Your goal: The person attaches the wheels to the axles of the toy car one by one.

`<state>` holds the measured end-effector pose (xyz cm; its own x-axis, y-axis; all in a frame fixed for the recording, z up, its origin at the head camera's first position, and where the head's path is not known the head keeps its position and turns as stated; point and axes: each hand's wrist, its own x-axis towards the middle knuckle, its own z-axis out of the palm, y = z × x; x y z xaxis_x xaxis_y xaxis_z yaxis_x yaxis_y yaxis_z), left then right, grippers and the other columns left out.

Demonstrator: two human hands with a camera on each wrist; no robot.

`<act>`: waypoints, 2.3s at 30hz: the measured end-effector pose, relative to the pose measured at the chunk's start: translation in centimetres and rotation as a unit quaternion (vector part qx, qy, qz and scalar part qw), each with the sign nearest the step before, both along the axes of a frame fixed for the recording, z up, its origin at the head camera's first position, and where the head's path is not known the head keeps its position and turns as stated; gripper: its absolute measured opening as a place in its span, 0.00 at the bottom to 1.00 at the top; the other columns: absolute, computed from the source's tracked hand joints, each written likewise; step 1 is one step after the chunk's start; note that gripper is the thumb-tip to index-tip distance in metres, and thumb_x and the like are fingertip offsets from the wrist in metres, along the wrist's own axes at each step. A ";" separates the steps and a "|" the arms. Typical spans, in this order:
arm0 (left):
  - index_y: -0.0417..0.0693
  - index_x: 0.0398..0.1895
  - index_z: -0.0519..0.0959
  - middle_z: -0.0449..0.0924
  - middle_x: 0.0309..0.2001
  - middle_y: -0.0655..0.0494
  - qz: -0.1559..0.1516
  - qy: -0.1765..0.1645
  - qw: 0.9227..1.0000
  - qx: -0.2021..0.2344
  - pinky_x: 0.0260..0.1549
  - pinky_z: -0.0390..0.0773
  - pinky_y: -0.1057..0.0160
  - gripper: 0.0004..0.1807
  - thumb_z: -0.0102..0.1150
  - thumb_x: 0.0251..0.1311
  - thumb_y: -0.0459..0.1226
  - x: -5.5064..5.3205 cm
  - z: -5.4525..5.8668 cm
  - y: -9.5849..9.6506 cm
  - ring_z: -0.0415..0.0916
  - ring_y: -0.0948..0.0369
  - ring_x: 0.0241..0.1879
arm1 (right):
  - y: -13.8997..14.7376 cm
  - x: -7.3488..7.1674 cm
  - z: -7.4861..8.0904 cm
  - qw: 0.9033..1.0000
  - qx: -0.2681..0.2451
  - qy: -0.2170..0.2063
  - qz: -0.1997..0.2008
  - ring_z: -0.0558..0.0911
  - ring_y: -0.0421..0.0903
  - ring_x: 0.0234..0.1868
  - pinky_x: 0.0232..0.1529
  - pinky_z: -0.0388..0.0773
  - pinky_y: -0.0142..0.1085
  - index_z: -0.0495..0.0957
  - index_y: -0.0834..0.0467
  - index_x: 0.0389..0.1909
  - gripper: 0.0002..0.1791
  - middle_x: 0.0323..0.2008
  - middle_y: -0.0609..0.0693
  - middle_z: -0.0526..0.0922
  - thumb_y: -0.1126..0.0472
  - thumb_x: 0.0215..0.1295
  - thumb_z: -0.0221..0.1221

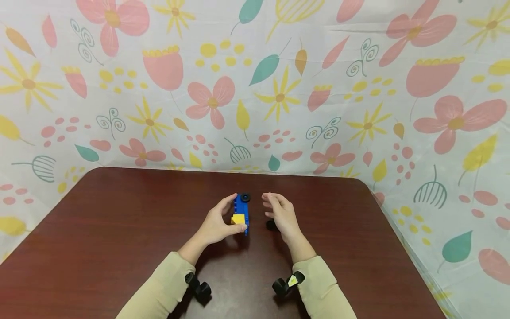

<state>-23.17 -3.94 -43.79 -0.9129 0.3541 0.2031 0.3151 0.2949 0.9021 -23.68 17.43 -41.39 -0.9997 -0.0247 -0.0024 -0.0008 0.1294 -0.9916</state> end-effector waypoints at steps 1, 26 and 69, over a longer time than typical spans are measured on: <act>0.48 0.72 0.56 0.61 0.69 0.46 0.000 0.001 1.000 -0.002 0.63 0.65 0.47 0.50 0.71 0.46 0.49 -0.1 0.0 0.0 0.61 0.49 0.68 | 0.1 0.0 0.0 1.000 0.006 0.004 0.001 0.74 0.58 0.60 0.53 0.78 0.44 0.72 0.63 0.57 0.29 0.60 0.61 0.73 0.42 0.71 0.46; 0.55 0.72 0.56 0.56 0.72 0.46 0.015 -0.025 0.999 0.017 0.64 0.62 0.45 0.50 0.72 0.46 0.47 -1.4 -0.7 -0.7 0.55 0.48 0.71 | 2.9 0.5 -1.5 0.968 0.218 0.121 0.039 0.80 0.51 0.51 0.50 0.76 0.41 0.76 0.60 0.54 0.22 0.55 0.54 0.79 0.49 0.67 0.54; 0.48 0.73 0.53 0.54 0.72 0.43 -0.024 -0.074 0.996 0.035 0.64 0.63 0.46 0.47 0.68 0.51 0.37 0.1 1.7 -0.9 0.55 0.47 0.71 | 4.9 0.1 -3.9 0.939 0.305 0.096 0.127 0.62 0.64 0.67 0.62 0.61 0.62 0.78 0.57 0.51 0.23 0.67 0.62 0.62 0.53 0.56 0.66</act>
